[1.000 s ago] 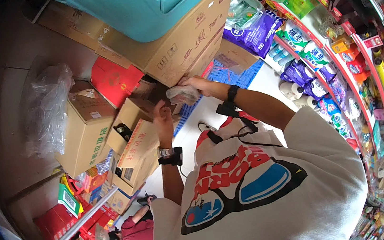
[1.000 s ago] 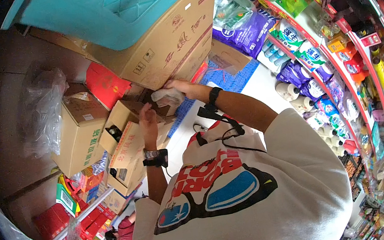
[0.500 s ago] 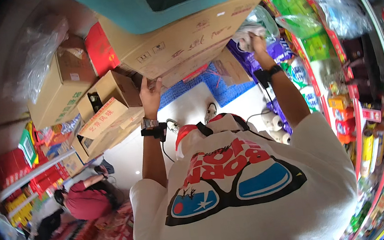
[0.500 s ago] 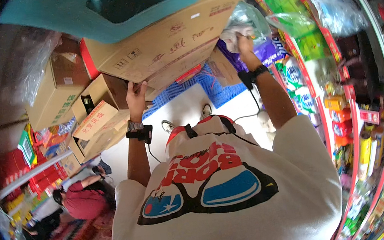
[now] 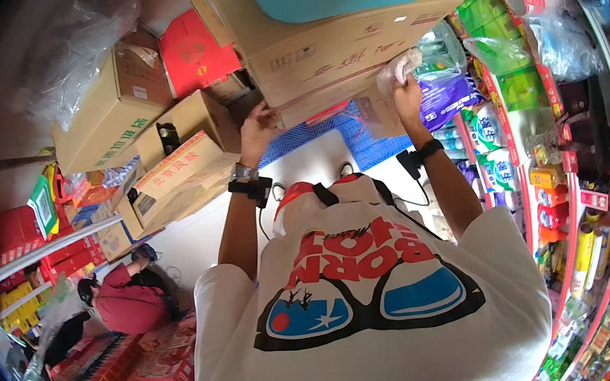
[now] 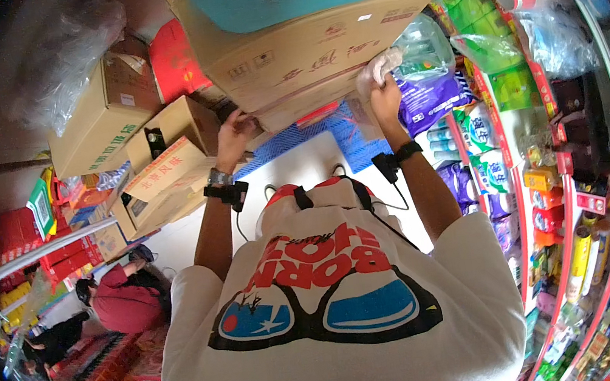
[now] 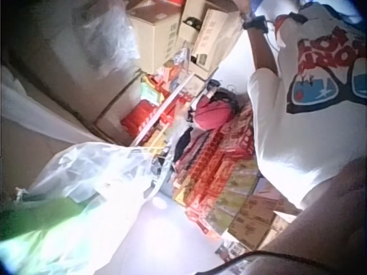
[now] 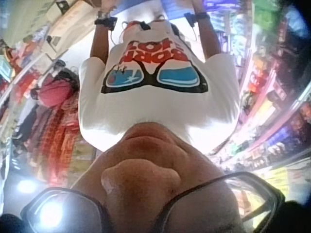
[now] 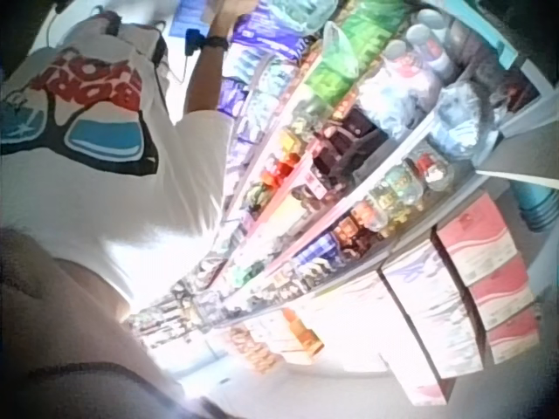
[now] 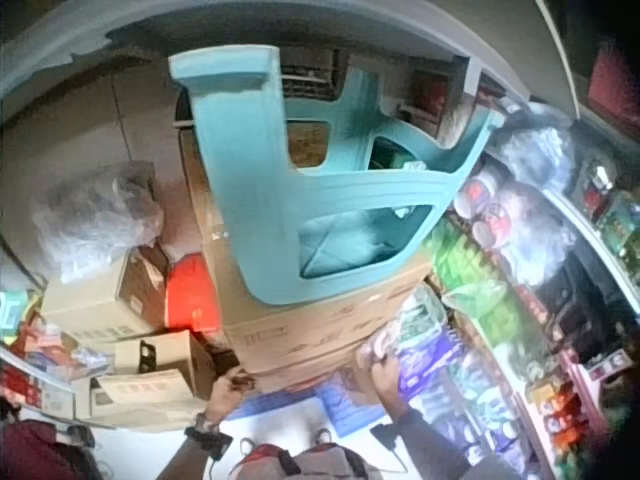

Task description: The person wipes cardboard boxes, storage shelves, and the floor using a cloth.

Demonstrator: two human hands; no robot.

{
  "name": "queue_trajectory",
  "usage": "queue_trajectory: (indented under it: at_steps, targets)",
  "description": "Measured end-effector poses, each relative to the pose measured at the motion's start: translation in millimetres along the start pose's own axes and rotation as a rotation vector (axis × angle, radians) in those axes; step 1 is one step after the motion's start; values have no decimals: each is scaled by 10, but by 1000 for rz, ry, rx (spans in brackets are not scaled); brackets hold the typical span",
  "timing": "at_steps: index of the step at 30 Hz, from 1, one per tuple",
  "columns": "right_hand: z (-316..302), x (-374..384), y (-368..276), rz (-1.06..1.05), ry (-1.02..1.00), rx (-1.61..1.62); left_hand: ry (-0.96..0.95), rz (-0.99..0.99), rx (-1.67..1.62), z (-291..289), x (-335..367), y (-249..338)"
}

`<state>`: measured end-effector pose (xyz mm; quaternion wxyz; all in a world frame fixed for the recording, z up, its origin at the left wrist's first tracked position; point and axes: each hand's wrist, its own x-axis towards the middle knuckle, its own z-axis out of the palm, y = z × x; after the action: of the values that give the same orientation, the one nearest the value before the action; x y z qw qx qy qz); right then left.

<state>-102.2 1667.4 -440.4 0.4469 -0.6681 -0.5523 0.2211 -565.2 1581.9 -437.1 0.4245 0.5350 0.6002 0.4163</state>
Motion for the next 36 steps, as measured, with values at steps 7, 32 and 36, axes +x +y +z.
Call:
queue_trajectory:
  at_steps: [7,32,36]
  targets:
    - [875,-832,-881,135,136,-8,-259,-44,-28,-615,-191,-181]
    - [1241,-1944,-1233,-18,-953,266,-317,-40,-178,-759,-756,-276]
    - [383,-1565,-432,535,-841,585,-229,-61,-131,-616,-660,165]
